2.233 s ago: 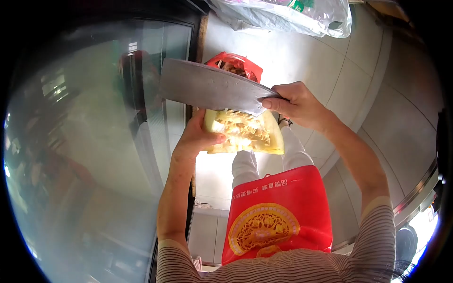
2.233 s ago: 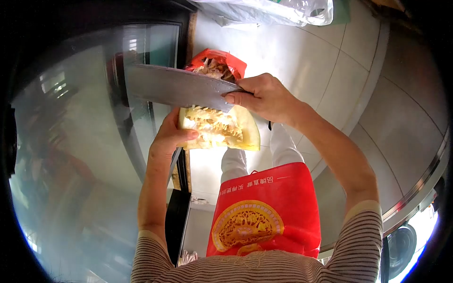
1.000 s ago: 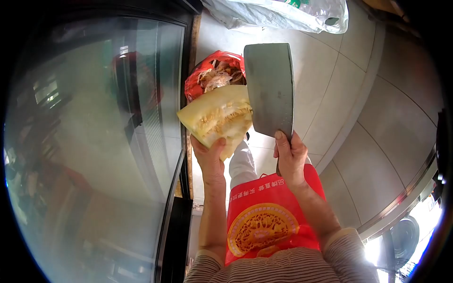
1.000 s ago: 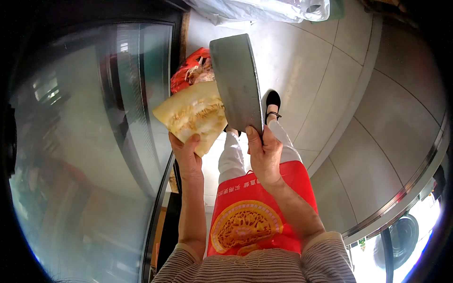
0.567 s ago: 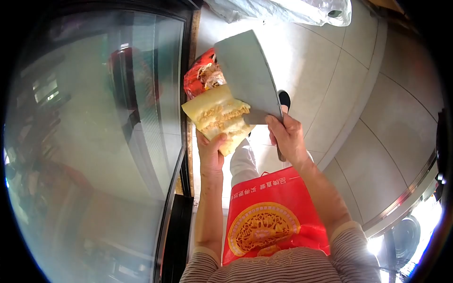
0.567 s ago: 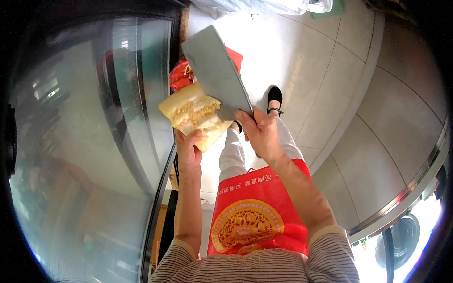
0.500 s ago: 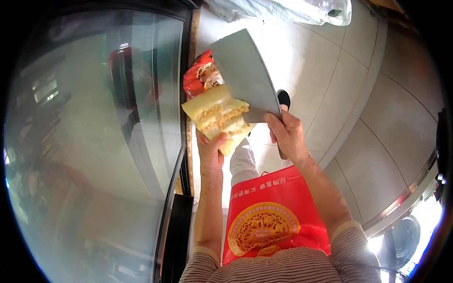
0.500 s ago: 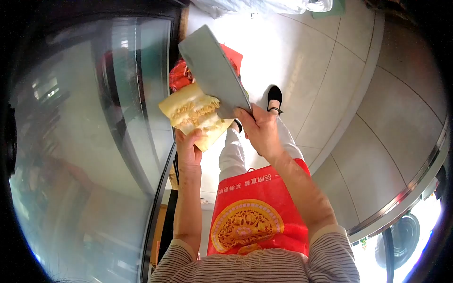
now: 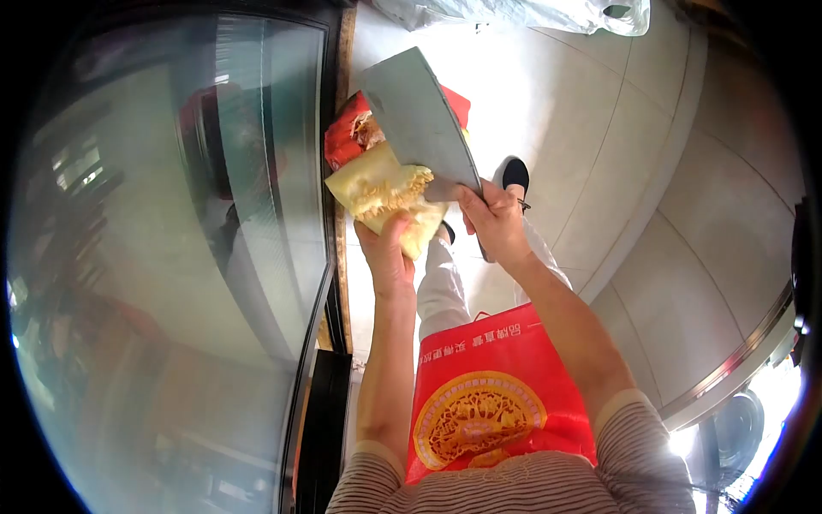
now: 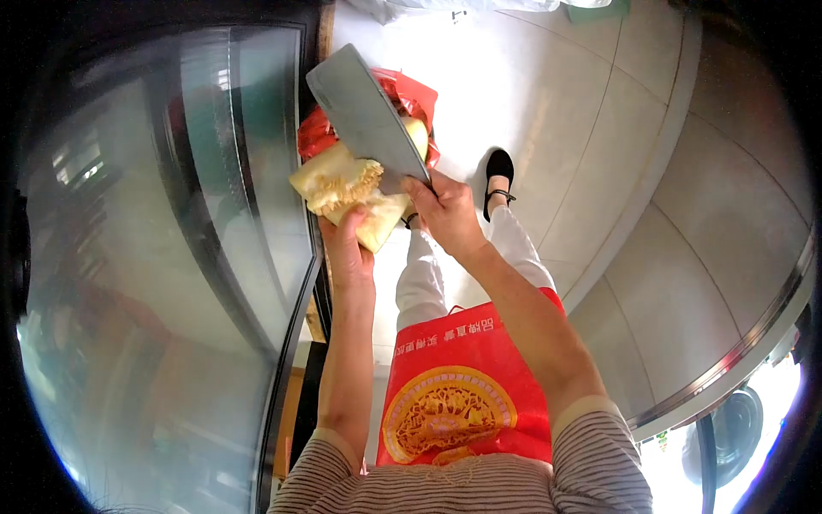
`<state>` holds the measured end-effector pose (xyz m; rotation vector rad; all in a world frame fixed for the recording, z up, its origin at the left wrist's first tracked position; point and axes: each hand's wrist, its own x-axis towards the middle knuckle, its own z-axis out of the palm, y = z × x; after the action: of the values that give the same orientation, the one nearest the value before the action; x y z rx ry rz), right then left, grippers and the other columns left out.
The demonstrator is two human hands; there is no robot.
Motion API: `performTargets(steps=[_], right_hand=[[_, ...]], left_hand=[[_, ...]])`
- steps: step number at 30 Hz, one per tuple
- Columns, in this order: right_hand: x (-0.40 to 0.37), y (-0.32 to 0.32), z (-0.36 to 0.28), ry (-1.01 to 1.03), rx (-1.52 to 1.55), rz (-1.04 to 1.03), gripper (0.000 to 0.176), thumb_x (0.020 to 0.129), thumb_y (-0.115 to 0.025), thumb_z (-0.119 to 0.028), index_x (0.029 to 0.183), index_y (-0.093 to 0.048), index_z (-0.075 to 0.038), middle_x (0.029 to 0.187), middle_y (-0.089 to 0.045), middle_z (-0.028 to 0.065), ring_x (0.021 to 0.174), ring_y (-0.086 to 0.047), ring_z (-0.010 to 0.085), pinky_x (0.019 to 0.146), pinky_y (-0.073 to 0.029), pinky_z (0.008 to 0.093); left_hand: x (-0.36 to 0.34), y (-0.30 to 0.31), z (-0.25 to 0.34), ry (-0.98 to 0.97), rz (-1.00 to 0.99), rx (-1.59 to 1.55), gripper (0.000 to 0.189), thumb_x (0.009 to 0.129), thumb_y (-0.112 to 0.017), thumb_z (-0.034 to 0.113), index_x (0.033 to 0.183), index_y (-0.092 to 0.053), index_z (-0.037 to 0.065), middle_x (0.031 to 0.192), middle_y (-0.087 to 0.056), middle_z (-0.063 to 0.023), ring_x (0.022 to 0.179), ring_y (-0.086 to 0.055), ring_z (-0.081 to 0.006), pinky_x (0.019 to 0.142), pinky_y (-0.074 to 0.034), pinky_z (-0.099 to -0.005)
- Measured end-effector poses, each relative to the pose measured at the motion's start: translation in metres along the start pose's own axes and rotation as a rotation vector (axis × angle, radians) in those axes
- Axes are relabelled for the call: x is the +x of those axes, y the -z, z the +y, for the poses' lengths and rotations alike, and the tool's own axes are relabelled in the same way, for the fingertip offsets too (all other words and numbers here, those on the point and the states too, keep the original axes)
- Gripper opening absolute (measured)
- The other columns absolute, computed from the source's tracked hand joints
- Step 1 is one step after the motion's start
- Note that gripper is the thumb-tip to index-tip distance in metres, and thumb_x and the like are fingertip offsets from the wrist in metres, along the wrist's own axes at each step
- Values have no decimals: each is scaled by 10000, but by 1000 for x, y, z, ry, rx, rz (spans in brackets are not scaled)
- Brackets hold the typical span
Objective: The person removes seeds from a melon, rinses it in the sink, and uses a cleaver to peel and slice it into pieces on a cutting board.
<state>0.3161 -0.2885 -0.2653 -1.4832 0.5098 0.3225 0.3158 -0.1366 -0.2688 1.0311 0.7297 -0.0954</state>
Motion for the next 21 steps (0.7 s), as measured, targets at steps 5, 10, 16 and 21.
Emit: performTargets(steps=[5, 10, 16, 21], right_hand=[[23, -10, 22, 30, -147, 98, 195, 868, -620, -183, 857, -639, 11, 598, -579, 114, 499, -493, 130, 498, -429, 305], [38, -14, 33, 89, -291, 168, 211, 859, -624, -200, 757, -594, -18, 590, -560, 125, 489, -518, 213, 496, -426, 329], [45, -34, 43, 172, -121, 117, 262, 840, -645, -199, 693, -535, -12, 584, -543, 138, 496, -525, 244, 495, -416, 356], [47, -52, 51, 47, -64, 5, 264, 826, -652, -224, 689, -573, -13, 583, -567, 149, 511, -540, 287, 501, -425, 369]], left_hand=[[32, 2, -18, -109, 229, 176, 651, 635, -689, -69, 1205, -386, 11, 1135, -522, -132, 1009, -567, -254, 853, -509, -347], [61, 11, -33, -189, 294, 250, 686, 619, -697, -77, 1215, -362, -18, 1140, -508, -148, 1003, -563, -258, 855, -510, -352], [62, 19, -40, -205, 235, 308, 715, 631, -697, -69, 1248, -340, -14, 1159, -503, -147, 1015, -560, -266, 866, -511, -365], [52, 4, -39, -237, 235, 373, 727, 621, -669, -91, 1270, -349, -13, 1184, -501, -140, 1032, -557, -269, 865, -512, -369]])
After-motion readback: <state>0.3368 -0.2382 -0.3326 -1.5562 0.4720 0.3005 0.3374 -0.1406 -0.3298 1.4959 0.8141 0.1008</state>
